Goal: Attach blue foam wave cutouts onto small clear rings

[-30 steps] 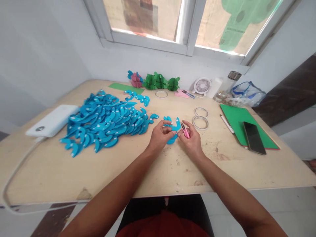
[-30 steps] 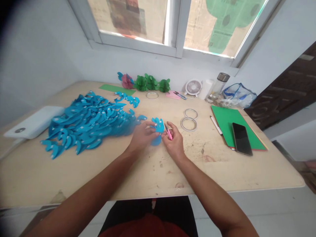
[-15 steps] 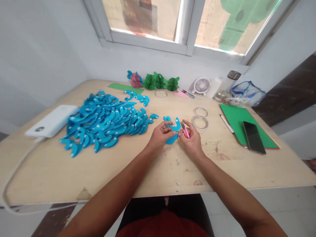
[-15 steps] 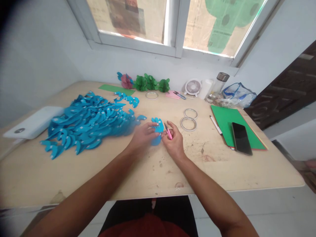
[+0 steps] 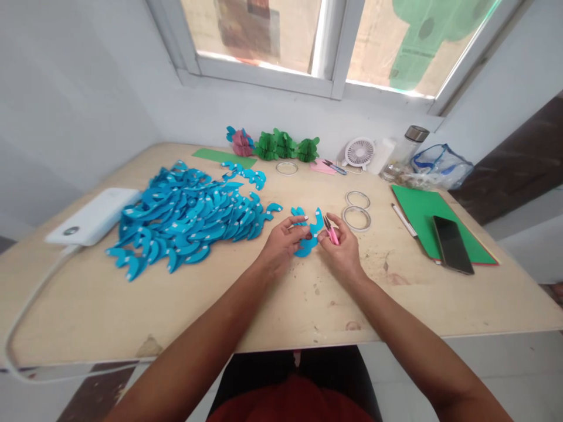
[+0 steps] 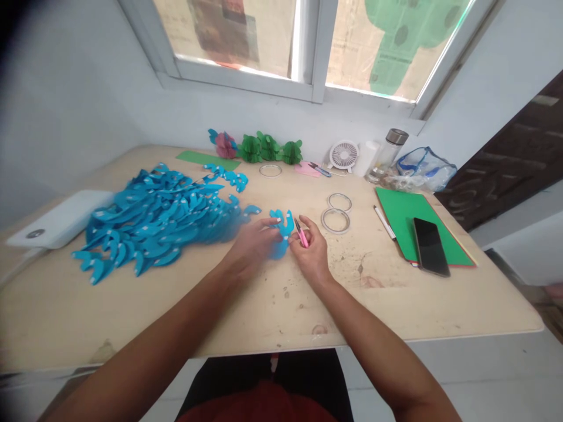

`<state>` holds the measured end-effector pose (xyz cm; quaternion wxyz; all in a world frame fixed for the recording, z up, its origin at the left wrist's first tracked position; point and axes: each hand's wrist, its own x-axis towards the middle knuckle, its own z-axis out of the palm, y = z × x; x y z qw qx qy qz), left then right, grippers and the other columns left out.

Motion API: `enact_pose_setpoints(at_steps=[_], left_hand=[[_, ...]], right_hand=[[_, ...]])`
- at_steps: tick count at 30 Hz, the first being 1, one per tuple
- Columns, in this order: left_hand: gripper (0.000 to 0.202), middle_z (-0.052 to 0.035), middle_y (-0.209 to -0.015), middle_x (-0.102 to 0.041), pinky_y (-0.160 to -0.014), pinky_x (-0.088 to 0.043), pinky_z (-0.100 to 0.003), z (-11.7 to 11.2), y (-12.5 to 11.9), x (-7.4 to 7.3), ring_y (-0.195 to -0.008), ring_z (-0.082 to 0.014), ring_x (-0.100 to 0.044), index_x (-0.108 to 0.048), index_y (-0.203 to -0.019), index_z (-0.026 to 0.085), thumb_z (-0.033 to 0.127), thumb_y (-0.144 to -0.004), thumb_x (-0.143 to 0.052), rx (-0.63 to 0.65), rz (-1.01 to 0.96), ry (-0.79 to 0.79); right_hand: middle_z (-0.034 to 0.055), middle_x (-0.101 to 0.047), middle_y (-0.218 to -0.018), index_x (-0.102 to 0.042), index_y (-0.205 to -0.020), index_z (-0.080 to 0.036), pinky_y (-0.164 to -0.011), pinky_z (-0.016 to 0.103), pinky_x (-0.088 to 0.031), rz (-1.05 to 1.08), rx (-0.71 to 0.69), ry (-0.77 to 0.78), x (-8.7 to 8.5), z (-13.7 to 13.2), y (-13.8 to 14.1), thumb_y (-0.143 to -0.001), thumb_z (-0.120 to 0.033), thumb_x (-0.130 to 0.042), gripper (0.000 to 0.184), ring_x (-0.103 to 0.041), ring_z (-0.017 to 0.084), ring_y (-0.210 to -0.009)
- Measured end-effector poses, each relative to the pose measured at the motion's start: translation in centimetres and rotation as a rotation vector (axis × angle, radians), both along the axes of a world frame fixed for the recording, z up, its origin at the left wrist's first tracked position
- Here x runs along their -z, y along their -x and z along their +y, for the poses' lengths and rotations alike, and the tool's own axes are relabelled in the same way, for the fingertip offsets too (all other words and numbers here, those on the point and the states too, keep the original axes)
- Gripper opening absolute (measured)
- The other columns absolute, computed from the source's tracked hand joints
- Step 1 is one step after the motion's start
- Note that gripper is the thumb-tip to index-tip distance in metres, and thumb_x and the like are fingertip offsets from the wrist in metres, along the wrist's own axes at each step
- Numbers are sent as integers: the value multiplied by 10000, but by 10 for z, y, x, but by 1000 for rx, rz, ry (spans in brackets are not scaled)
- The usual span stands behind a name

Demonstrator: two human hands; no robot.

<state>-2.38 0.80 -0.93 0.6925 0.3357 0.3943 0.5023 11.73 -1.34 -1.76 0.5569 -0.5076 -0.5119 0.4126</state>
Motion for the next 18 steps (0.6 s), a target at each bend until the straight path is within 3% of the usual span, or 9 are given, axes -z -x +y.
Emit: enact_pose_setpoints(at_steps=[12,18], left_hand=[[340,-7,-621,-659,-563,-432,-234,-1,-3,2,-565,-125,-596,-649,-855,149,222,-541,-759,-100,70,-86],[293,7,-559,-640,-566,-448,-245,-3,-3,-10,-529,-130,-588,-621,-784,144,200,-514,-722,-153,158,-117]], right_hand=[[-19,-606,-711,-491,-1227,-176,-609,266,-448,-34,-24,-7,1,0,1,-680,-228,-621,564,-546,126,-607],[-12,-614,-715,-505,-1221,-184,-626,280,-463,-75,-39,-14,2,-1,1,-689,-232,-610,544,-561,140,-627]])
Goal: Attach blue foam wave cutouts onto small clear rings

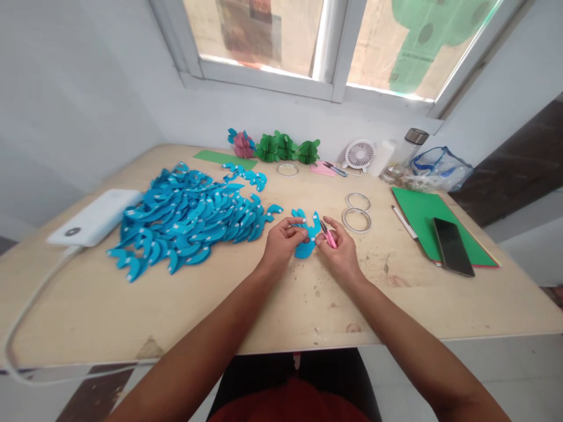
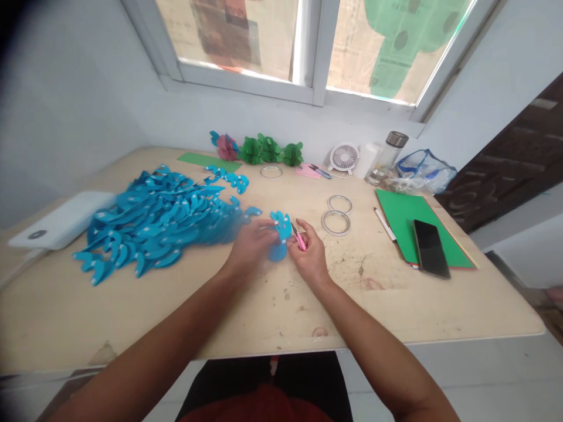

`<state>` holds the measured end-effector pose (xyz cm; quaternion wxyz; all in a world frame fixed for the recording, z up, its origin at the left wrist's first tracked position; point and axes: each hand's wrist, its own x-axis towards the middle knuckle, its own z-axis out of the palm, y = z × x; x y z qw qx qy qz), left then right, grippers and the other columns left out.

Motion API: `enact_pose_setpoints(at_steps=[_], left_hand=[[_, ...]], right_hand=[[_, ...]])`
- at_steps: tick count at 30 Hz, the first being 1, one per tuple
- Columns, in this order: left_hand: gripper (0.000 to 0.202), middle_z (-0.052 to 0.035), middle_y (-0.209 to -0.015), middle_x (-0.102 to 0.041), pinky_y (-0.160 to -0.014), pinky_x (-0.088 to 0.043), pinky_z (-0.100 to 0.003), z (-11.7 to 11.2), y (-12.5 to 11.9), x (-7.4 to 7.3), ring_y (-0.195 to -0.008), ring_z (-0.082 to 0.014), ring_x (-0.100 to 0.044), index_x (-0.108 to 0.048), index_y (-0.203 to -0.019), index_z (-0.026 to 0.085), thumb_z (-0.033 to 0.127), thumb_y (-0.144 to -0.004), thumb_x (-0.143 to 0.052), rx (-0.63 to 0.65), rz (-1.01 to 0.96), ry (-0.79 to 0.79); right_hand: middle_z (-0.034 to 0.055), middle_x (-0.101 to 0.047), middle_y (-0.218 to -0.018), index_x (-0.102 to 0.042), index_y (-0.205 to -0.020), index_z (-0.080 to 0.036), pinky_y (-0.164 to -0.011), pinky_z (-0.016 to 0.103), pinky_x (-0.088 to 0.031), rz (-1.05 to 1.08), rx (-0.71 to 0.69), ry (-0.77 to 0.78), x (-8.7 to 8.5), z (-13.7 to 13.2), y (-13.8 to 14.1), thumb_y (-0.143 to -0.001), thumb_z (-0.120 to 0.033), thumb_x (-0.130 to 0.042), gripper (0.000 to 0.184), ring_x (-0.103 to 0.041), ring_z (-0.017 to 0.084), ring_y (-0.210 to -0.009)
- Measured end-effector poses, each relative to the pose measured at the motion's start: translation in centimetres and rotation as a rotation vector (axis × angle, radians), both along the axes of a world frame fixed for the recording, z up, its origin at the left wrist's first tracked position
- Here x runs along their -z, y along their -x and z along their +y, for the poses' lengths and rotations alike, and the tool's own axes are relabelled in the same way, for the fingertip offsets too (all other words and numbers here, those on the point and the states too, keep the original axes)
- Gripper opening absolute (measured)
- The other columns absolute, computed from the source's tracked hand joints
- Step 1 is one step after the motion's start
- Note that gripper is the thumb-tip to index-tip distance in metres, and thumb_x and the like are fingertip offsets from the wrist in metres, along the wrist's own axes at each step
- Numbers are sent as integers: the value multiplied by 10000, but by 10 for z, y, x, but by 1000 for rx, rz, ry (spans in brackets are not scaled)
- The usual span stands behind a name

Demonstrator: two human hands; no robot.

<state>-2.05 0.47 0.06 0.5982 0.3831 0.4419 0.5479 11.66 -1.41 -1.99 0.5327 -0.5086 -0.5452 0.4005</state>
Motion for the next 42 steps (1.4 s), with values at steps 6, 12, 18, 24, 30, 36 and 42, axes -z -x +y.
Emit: enact_pose_setpoints(at_steps=[6,12,18,24,30,36,42], left_hand=[[293,26,-552,-633,-597,-471,-245,-4,-1,-5,-543,-129,-600,-596,-788,153,182,-514,-696,-87,40,-21],[304,13,-586,-650,-592,-474,-243,-5,-2,-2,-551,-130,-614,-595,-827,151,208,-545,-693,-110,24,8],[316,7,-586,-651,-588,-475,-258,-5,-4,1,-547,-142,-615,-591,-838,155,228,-552,-704,-119,15,-4],[294,7,-613,-661,-601,-471,-250,-6,-4,1,-558,-136,-624,-581,-819,163,223,-560,-707,-129,-6,-22],[306,9,-593,-650,-588,-470,-253,-6,-6,3,-558,-144,-625,-570,-830,169,229,-561,-704,-144,-7,-27],[308,10,-587,-649,-576,-466,-249,-5,-8,8,-560,-148,-626,-570,-832,171,232,-559,-699,-155,2,-27],[295,18,-582,-645,-567,-455,-238,-4,-8,10,-552,-136,-612,-563,-831,175,224,-571,-694,-161,-26,-42]], right_hand=[[18,-668,-797,-493,-1241,-185,-651,292,-476,13,3,22,-2,-1,0,-693,-251,-623,566,-611,170,-706],[46,-692,-889,-490,-1232,-197,-687,305,-488,45,24,38,-4,-2,0,-728,-280,-615,525,-639,186,-771],[39,-697,-813,-485,-1238,-181,-685,306,-479,56,39,51,-5,-2,1,-751,-314,-608,519,-639,190,-761],[37,-700,-818,-478,-1238,-186,-627,290,-463,82,39,68,-7,-3,1,-752,-326,-614,523,-621,177,-702],[39,-697,-823,-475,-1243,-182,-549,266,-432,98,59,94,-6,-1,0,-749,-342,-616,538,-590,159,-638],[26,-696,-813,-482,-1226,-188,-524,243,-412,122,62,121,-5,0,-1,-739,-336,-623,528,-569,139,-610],[21,-689,-784,-503,-1204,-187,-516,243,-412,151,71,128,-5,1,-1,-730,-336,-624,512,-571,142,-604]])
